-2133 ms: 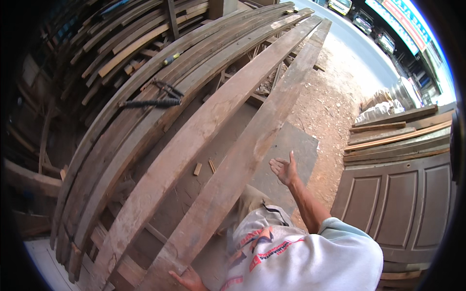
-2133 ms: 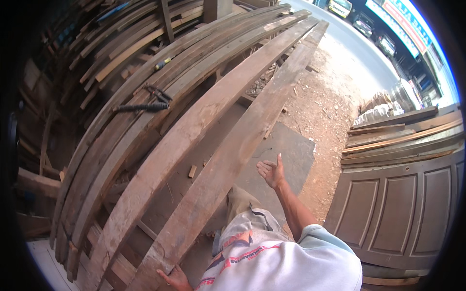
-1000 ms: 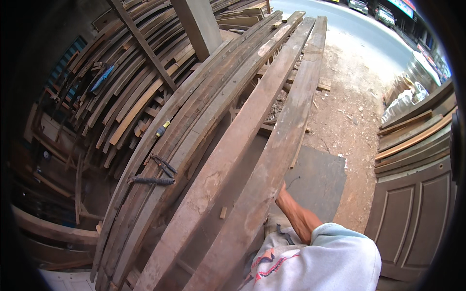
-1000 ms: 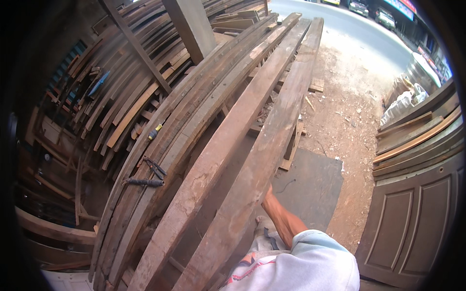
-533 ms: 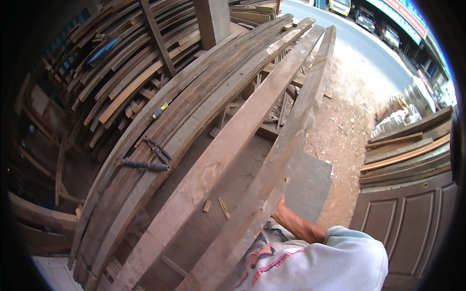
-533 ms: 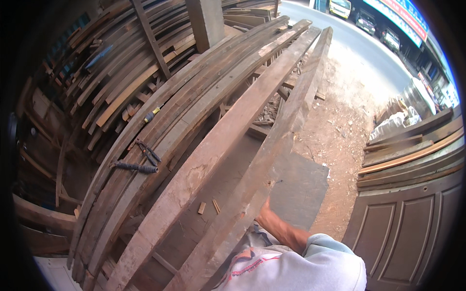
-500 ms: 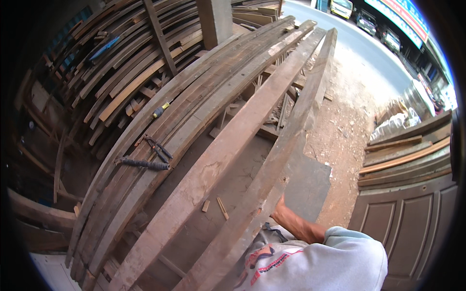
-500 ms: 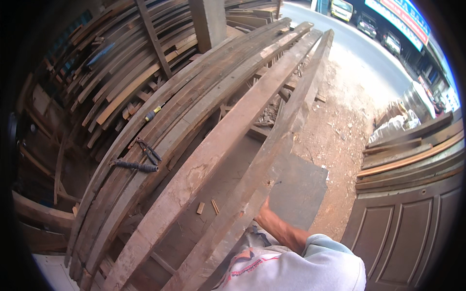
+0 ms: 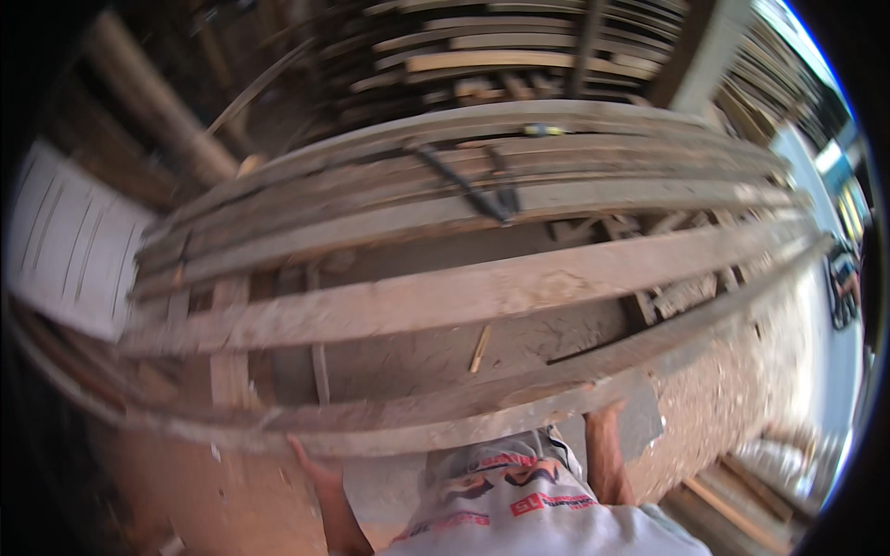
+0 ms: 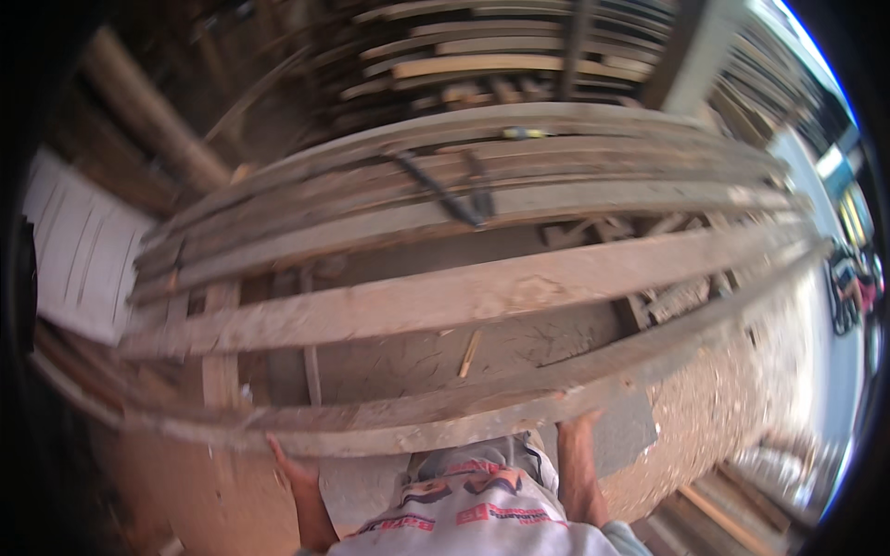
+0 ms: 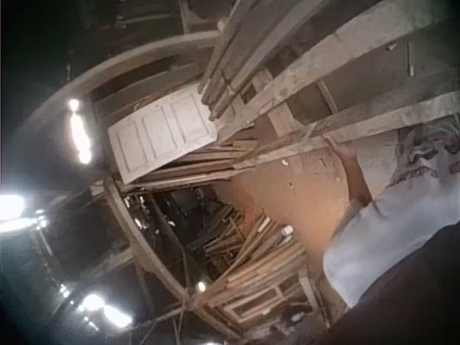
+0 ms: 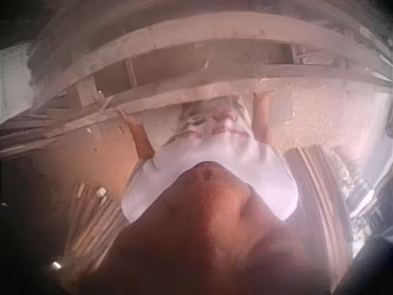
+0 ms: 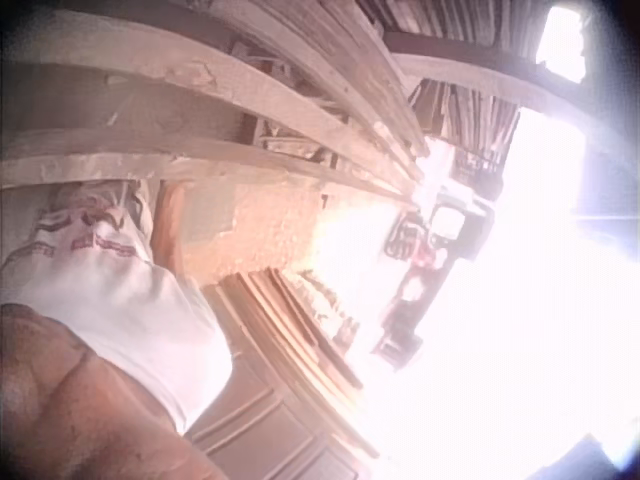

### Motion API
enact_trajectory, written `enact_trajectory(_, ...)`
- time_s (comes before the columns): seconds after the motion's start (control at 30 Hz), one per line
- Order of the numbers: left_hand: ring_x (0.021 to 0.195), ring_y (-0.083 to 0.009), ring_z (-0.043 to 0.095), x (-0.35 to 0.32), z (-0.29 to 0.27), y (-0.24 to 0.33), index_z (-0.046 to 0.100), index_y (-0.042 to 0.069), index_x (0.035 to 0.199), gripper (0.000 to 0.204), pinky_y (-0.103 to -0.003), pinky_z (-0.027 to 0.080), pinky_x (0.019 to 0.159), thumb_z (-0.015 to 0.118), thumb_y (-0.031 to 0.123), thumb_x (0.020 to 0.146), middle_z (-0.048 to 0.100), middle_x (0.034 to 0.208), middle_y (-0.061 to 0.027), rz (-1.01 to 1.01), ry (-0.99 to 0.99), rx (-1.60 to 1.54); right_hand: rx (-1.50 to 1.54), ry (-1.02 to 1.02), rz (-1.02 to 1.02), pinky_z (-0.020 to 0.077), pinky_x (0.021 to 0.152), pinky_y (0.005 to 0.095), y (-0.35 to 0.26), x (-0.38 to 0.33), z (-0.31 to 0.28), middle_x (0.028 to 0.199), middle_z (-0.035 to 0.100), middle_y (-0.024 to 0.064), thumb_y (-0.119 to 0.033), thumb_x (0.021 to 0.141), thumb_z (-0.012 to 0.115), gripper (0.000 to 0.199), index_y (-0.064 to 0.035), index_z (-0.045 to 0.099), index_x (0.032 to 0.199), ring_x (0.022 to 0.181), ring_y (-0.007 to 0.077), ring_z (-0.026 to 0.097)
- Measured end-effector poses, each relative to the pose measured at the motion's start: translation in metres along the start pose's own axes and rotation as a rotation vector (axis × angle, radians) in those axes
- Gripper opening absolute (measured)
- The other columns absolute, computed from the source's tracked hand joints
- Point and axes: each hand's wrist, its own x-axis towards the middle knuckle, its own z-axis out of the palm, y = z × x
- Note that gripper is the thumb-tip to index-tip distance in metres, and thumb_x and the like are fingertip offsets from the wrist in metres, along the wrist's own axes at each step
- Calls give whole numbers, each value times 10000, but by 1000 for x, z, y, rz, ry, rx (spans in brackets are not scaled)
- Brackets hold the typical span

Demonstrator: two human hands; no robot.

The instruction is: The person carries a long wooden plank into a workshop and places it on a workbench. Using pliers, the person pulls nails out of the plank one by one. Another person is present in the background.

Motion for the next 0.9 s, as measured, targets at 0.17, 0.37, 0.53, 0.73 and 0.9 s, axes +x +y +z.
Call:
enact_trajectory(0.17,1397,-297,341,-1,-1,-14,295,127,1517,787,-499,253,1160,475,624,935,333,1550,-63,144,63,-171,-522,-260,-427,523,682,405,-2,46,-24,1160,542,48,-524,927,431,486,-155,518,1231,950,238,556)
enact_trajectory(0.37,1382,-266,368,21,-14,-37,278,104,1517,788,-445,283,1156,458,618,948,391,1500,-82,178,-99,-166,-848,-2,-647,522,682,400,-41,50,-14,1116,571,55,-502,928,453,450,-141,541,1181,913,231,572)
enact_trajectory(0.53,1411,-289,307,10,-12,-29,221,148,1547,1012,-523,271,1131,591,725,803,289,1553,-89,81,164,-92,-1252,-77,-822,521,681,396,-23,54,20,1080,595,62,-484,929,471,422,-129,561,1140,882,226,586)
enact_trajectory(0.73,1489,-246,151,19,40,11,252,176,1557,908,-469,154,1184,520,706,870,225,1612,-73,-38,213,220,-1505,-114,-969,520,680,391,-9,60,42,1037,625,69,-462,930,492,393,-115,584,1089,845,218,603)
enact_trajectory(0.9,1495,-262,127,18,40,9,249,217,1560,929,-497,111,1185,510,746,842,196,1621,-73,-45,236,223,-1680,-126,-991,520,680,387,-8,82,35,1000,649,75,-444,931,510,372,-103,604,1048,814,213,617)
